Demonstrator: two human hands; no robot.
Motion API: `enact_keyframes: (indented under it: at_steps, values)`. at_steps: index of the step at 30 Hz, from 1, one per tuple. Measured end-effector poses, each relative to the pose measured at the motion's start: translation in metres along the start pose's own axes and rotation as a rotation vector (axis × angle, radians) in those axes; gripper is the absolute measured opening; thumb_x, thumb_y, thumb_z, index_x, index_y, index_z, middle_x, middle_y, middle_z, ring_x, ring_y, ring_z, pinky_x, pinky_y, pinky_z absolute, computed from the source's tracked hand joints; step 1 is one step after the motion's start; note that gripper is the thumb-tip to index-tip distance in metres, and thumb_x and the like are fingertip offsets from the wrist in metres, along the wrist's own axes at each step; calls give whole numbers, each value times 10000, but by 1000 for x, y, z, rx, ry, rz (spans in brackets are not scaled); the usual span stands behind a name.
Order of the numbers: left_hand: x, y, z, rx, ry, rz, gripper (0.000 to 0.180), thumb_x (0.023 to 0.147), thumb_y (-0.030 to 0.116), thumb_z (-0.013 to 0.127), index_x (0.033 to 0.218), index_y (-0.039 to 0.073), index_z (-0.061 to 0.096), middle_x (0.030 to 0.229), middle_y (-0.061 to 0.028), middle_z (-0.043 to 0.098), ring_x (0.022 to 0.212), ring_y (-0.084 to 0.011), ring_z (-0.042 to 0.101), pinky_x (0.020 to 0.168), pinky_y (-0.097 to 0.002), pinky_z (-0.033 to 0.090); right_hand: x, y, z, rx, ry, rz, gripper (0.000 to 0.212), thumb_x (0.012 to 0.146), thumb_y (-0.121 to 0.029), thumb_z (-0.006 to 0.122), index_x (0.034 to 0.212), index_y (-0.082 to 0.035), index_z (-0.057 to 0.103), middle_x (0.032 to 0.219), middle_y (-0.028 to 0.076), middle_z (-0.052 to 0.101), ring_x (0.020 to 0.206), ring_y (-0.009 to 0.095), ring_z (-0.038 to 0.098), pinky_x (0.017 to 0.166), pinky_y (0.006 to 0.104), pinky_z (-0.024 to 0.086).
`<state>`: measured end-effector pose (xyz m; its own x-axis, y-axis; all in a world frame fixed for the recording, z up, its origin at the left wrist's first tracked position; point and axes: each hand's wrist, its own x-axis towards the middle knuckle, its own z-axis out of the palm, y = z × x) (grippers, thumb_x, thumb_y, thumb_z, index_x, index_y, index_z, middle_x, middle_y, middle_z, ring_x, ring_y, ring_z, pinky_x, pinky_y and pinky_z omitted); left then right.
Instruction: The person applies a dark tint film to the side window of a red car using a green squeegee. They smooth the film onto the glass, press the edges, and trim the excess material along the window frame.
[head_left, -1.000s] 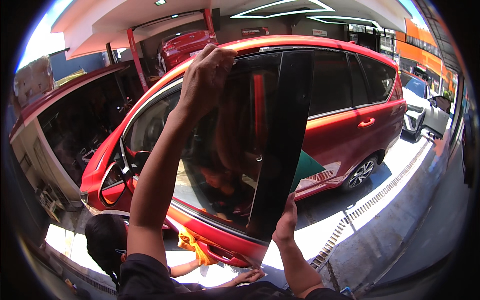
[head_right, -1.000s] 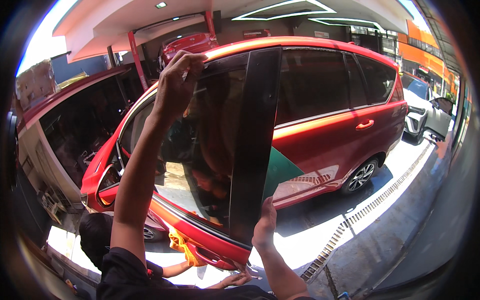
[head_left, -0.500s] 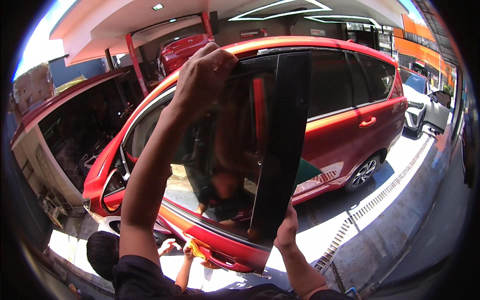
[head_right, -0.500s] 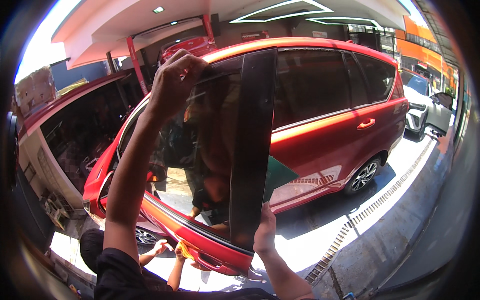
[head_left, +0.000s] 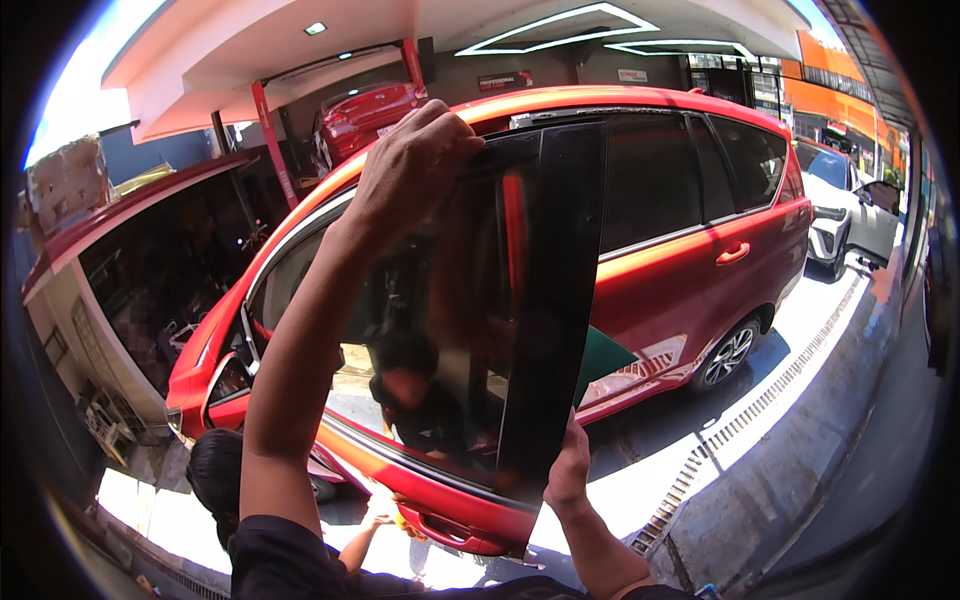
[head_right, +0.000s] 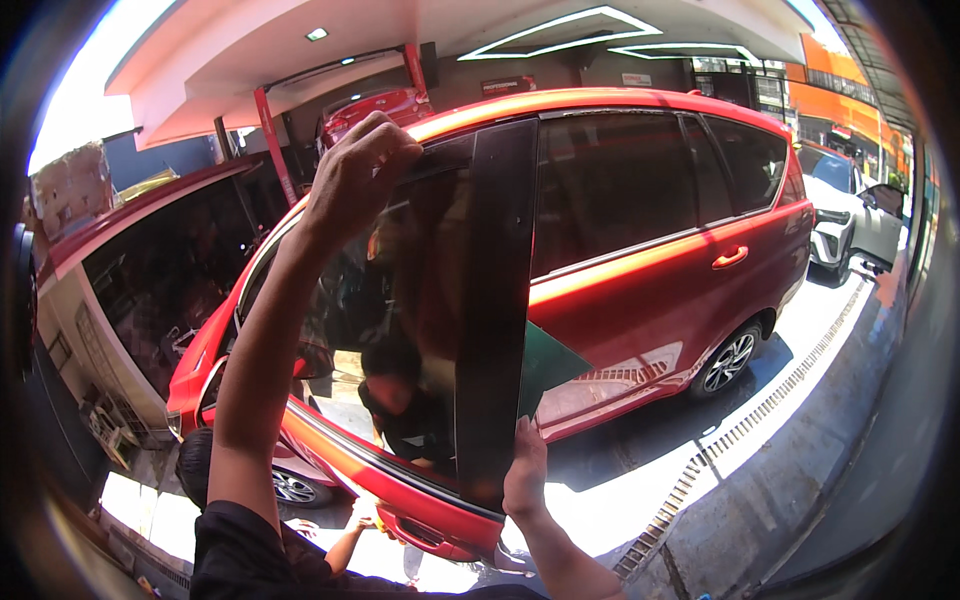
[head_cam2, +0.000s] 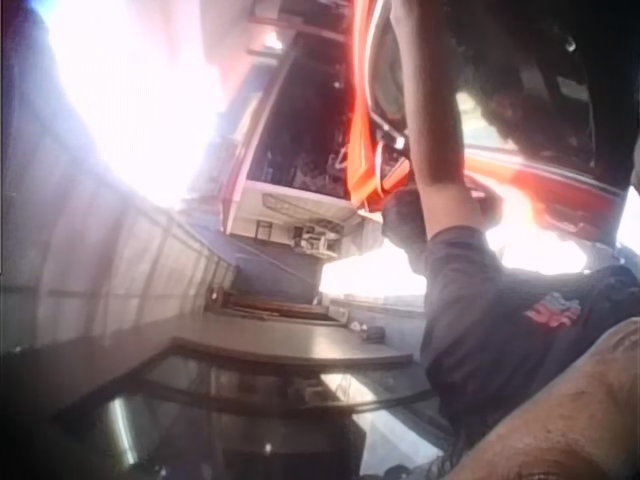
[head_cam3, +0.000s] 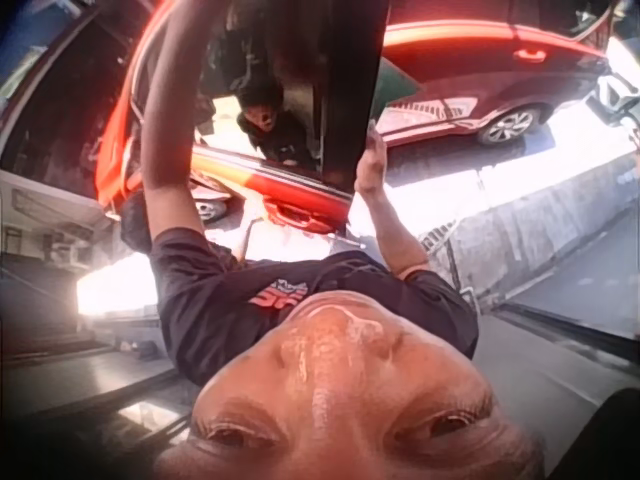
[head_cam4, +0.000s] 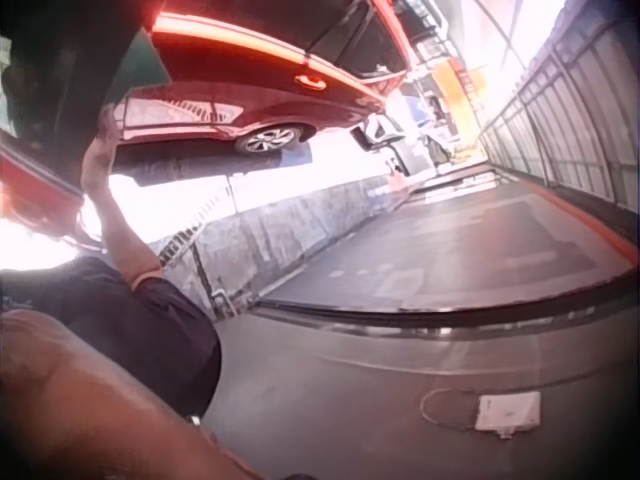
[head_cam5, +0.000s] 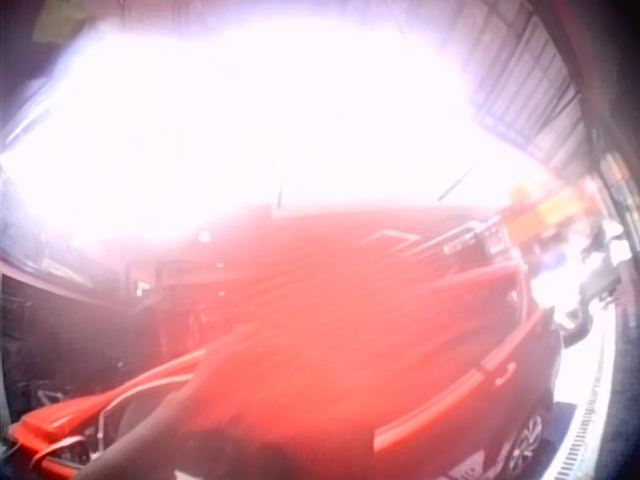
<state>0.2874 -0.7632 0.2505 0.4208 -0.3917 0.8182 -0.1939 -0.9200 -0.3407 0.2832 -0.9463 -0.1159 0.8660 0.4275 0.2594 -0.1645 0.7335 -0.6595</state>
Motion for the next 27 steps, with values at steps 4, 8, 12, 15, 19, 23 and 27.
enact_keyframes:
  at_steps: [4, 8, 12, 15, 19, 23, 27]
  values:
    - [-4, 4, 2, 89, 12, 57, 160, 1015, 193, 612, 970, 39, 615, 942, -128, 592, 957, -341, 628, 798, -459, 506, -3, -15, 15, 75, -52, -39, 408, 1132, -320, 442, 1190, 6, 679, 1129, 56, 704, 1056, 115, 620, 995, 276, 441]
    - [-2, 3, 18, 164, 106, 8, 183, 1030, 188, 598, 955, 23, 620, 890, -128, 586, 851, -316, 623, 760, -435, 500, 0, -16, 13, 108, -94, -58, 394, 1130, -305, 449, 1164, 3, 693, 1094, 47, 714, 1018, 115, 630, 970, 278, 455]
    - [-4, -3, 23, -302, 140, -284, 254, 1050, 228, 605, 937, 6, 657, 792, -81, 597, 737, -177, 577, 715, -348, 476, 0, -7, 7, 188, -50, -17, 386, 1129, -291, 450, 1159, 6, 695, 1094, 48, 717, 1015, 108, 631, 959, 275, 460]
    - [-7, -3, 21, -317, 99, -267, 293, 1055, 260, 612, 929, 5, 681, 772, -45, 616, 738, -102, 557, 709, -299, 459, 2, 2, -3, 13, -58, -54, 426, 1122, -288, 412, 1366, 11, 592, 1257, 74, 690, 1145, 149, 645, 1021, 295, 485]
    - [-8, -20, 19, -614, 128, -402, 350, 1073, 305, 591, 919, 11, 701, 819, -29, 663, 768, -82, 576, 735, -280, 463, -2, -5, 6, 152, -107, -25, 334, 1115, -265, 486, 1191, -2, 678, 1136, 61, 719, 1038, 109, 647, 973, 263, 465]
    - [-19, -26, 3, -590, 145, -422, 348, 1063, 293, 607, 900, 22, 753, 925, -54, 734, 871, -134, 662, 837, -322, 514, -3, -6, -1, 167, -70, 10, 346, 1119, -246, 460, 1234, 14, 658, 1164, 66, 715, 1059, 117, 655, 988, 265, 471]
    - [-32, -13, -4, -197, 163, -108, 171, 966, 206, 713, 929, 49, 767, 991, -72, 739, 937, -205, 710, 869, -347, 539, -5, -13, 5, 139, -97, -7, 364, 1124, -234, 432, 1275, 21, 643, 1191, 72, 709, 1084, 126, 658, 988, 278, 487]
